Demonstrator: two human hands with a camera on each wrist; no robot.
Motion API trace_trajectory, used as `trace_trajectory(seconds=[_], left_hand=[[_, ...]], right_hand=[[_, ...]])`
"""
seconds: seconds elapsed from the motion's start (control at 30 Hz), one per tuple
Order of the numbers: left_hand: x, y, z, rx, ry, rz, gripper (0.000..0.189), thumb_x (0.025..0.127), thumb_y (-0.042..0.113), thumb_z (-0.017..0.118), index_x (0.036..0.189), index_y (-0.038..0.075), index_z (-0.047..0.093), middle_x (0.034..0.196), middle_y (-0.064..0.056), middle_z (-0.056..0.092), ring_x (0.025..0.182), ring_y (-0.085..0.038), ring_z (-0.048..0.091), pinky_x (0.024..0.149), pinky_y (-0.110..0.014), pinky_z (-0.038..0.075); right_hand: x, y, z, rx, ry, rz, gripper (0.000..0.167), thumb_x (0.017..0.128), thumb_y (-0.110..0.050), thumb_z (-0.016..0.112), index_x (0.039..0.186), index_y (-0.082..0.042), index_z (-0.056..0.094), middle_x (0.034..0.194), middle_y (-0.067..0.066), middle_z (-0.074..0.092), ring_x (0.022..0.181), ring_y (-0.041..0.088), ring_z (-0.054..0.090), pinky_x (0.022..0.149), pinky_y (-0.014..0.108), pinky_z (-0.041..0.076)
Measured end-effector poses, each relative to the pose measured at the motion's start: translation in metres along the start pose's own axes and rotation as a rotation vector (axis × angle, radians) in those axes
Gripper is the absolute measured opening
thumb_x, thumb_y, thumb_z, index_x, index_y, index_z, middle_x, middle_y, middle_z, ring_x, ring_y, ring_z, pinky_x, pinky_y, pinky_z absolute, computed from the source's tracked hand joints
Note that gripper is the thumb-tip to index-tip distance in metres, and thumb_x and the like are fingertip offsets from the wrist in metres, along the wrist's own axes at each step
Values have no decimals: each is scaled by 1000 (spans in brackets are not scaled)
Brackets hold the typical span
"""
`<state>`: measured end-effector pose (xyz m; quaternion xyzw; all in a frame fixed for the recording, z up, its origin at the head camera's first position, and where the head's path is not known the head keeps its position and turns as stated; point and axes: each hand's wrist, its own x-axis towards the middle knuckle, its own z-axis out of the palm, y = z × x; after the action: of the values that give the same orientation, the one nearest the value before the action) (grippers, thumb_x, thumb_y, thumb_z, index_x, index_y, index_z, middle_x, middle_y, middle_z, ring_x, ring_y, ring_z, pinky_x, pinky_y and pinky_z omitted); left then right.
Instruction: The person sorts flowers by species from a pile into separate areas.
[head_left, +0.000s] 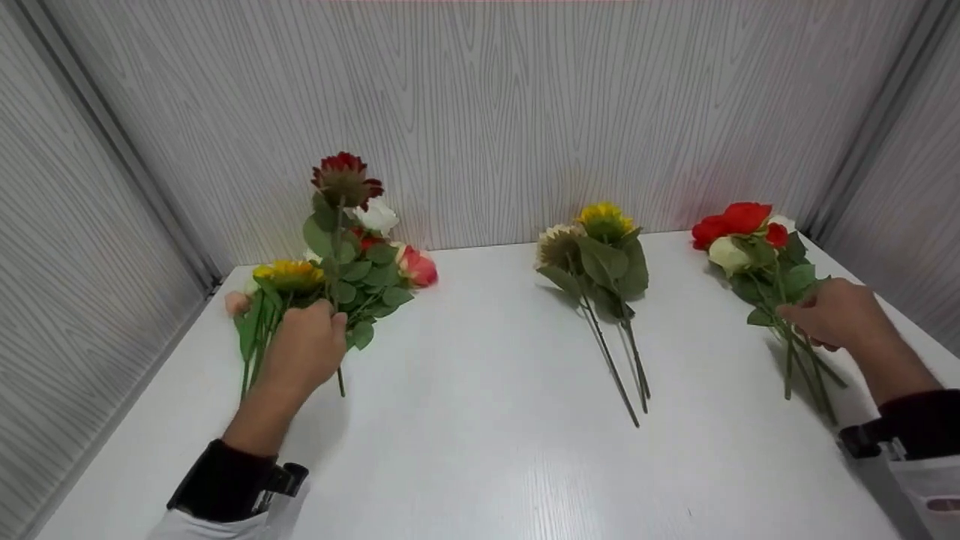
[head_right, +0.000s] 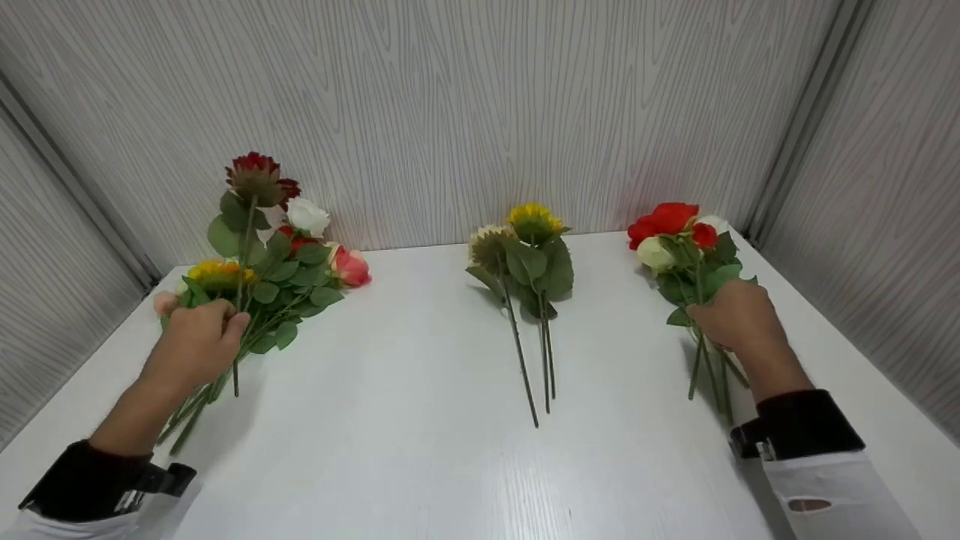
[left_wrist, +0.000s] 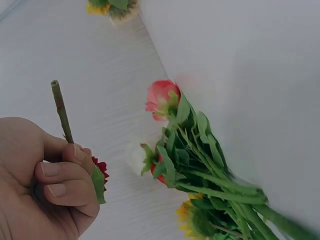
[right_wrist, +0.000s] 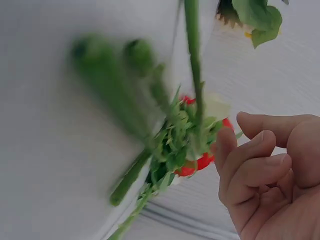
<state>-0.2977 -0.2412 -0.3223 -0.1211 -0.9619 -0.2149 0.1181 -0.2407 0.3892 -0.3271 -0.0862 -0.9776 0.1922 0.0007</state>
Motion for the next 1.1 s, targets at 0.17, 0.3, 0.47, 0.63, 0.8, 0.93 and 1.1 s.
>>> trace_trajectory(seconds=[0.17,0.3,0.47,0.63,0.8,0.93,1.1], left_hand=[[-9,30,12,8,1,86,25,101,13,54,96,-10,60,73,-18,60,62,-24,59,54,-37,51],[-19,54,21,-69,-49,156,21,101,13,56,88,-3,59,66,-8,54,57,-17,50,51,-30,43],[-36,83,32,-167,-156,272,21,101,13,57,83,4,57,61,1,47,53,-9,41,48,-24,37],[-56,111,36,-202,-239,443,20,103,16,54,87,4,58,63,4,49,54,-4,39,48,-21,39],[-82,133,38,-217,-271,628,24,105,22,51,90,6,59,65,3,55,54,-1,39,51,-16,38],[-99,146,40,-198,-297,787,25,106,25,48,93,7,60,67,4,57,56,2,40,54,-10,35],[-107,152,43,-183,-269,883,23,106,24,50,93,8,59,66,5,56,56,1,41,55,-9,35]], right_hand=[[-9,-38,3,59,45,-34,50,96,-33,61,108,15,66,70,12,67,61,19,61,53,32,48],[-22,-81,12,137,23,-87,42,95,-33,65,110,7,68,75,8,68,60,18,60,51,32,49],[-51,-134,30,178,-52,-236,30,95,-29,67,106,-2,70,77,6,67,56,17,58,48,31,48],[-82,-169,48,274,-228,-426,19,98,-27,64,101,-9,70,75,4,64,52,12,54,46,29,46],[-107,-189,67,520,-506,-608,27,106,-25,50,128,-12,59,84,9,65,48,8,51,41,24,44],[-122,-198,88,797,-730,-768,37,110,-13,34,146,-8,35,90,26,60,39,25,45,39,21,43],[-131,-206,102,1038,-850,-818,26,110,-8,27,132,3,35,86,39,44,41,34,37,37,22,39]])
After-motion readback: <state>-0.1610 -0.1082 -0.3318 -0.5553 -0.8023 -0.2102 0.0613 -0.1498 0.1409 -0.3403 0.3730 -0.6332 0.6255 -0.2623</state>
